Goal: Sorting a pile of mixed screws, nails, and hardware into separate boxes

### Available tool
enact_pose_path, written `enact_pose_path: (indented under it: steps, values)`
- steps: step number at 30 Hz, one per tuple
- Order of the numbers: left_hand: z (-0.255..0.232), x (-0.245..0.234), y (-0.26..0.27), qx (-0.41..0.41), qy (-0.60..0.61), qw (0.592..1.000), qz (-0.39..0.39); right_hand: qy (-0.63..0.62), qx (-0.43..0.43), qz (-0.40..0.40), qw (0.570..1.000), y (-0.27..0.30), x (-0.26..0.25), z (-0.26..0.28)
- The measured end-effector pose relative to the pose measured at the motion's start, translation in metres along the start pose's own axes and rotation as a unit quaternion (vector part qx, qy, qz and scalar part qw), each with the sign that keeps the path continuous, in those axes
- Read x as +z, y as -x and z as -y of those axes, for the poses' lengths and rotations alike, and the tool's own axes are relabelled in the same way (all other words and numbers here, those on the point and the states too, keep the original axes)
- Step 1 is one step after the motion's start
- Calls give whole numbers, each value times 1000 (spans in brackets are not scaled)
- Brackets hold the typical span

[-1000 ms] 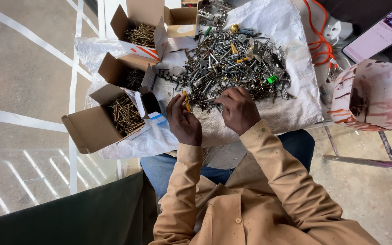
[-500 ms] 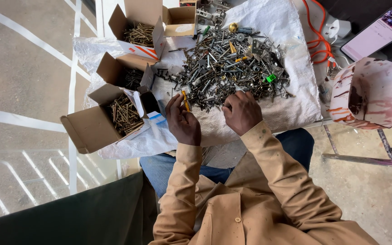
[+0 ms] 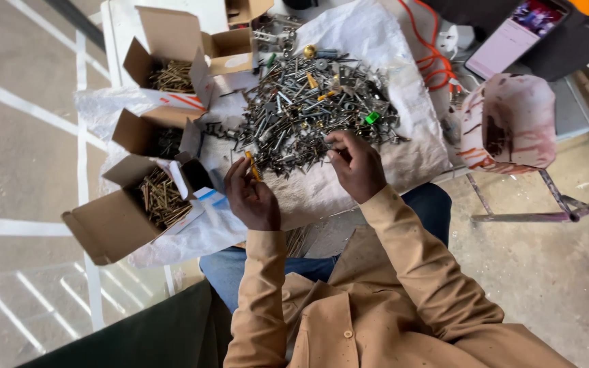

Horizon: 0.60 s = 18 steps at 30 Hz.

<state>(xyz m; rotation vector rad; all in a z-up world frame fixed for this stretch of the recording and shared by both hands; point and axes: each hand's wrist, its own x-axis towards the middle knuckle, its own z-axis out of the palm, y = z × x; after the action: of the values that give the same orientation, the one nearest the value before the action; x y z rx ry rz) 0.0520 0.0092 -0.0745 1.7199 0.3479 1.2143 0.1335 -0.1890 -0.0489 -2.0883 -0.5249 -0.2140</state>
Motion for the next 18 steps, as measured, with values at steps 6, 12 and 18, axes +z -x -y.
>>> enact_pose_path:
  steps: [6, 12, 18]
  values:
    - [-4, 1, 0, 10, -9, 1000, 3, 88, -16, -119, 989, 11, -102, -48]
    - [-21, -1, 7, -59, -36, 995, 73, 264, 40, -268, 926, 34, -212, -68]
    - [-32, 2, 3, 4, -67, 995, 75, 287, 84, -271, 915, 39, -246, -99]
